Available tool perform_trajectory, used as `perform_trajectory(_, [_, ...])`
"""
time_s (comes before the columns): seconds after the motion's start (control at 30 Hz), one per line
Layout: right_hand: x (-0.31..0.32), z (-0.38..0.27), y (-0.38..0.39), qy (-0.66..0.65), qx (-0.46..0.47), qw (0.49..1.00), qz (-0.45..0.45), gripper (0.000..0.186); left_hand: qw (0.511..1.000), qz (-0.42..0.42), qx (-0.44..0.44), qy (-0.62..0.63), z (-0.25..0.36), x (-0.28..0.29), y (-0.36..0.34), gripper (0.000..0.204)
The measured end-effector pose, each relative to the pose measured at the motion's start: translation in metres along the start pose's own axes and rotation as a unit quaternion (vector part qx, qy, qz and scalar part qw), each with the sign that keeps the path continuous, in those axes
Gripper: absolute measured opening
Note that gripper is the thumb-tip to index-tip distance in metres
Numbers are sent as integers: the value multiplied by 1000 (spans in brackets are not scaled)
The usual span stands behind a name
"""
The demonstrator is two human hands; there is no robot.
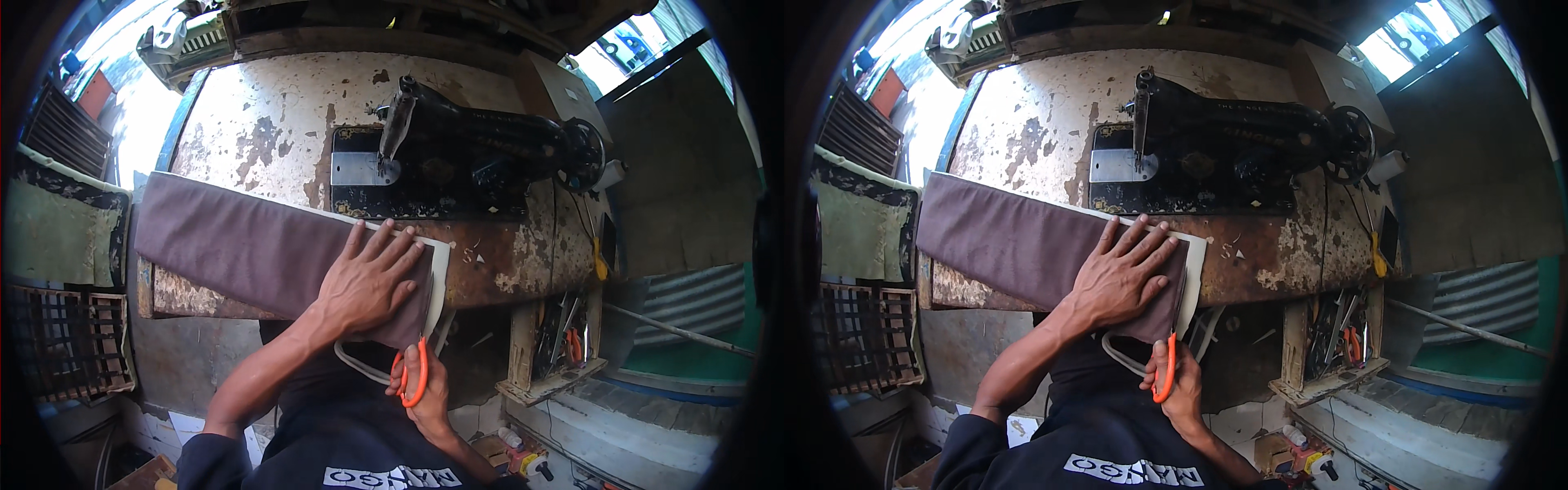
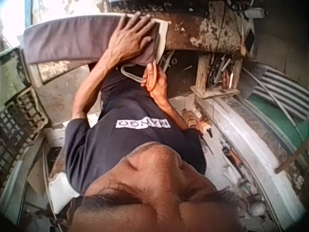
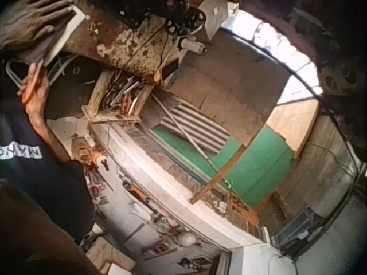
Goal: The person aligns a brown fabric panel with white foam backing under a sewing machine, sews along the edge, and then trims the excess foam and fabric using shears.
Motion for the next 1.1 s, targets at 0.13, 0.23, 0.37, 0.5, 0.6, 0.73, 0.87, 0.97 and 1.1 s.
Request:
perform_trajectory(0.13, [3,-7,-8,-54,25,998,6,44,999,21,-27,-9,11,-6,11,62])
perform_trajectory(0.23, [0,-2,-9,-27,7,1000,6,45,1000,18,-21,-7,12,-5,18,62])
perform_trajectory(0.37, [-5,-2,-8,15,-16,1000,-2,37,999,7,-34,13,15,-2,21,63])
perform_trajectory(0.5, [-4,-17,-8,27,32,999,24,42,998,-14,-48,31,22,-4,29,65])
perform_trajectory(0.6, [-4,-12,-2,45,25,998,43,42,998,-3,-54,39,25,-2,34,66])
perform_trajectory(0.73, [4,-33,15,56,198,975,88,40,996,7,-68,53,29,4,39,64])
perform_trajectory(0.87, [9,-49,3,101,235,958,133,46,991,-9,-66,117,33,4,48,57])
perform_trajectory(0.97, [-9,-44,-17,23,172,983,61,49,946,78,-54,311,15,16,62,51])
perform_trajectory(1.1, [-4,-53,-15,36,208,976,48,42,957,237,165,-3,-98,79,151,44])
Point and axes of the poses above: each hand's wrist, its own y-axis away from the middle knuckle, its own x-axis out of the back of the hand, z = x × y, the point moved 9 cm from there along -y, towards the middle knuckle, and after that the axes turned 14 degrees about -x, right-handed, at the moved point
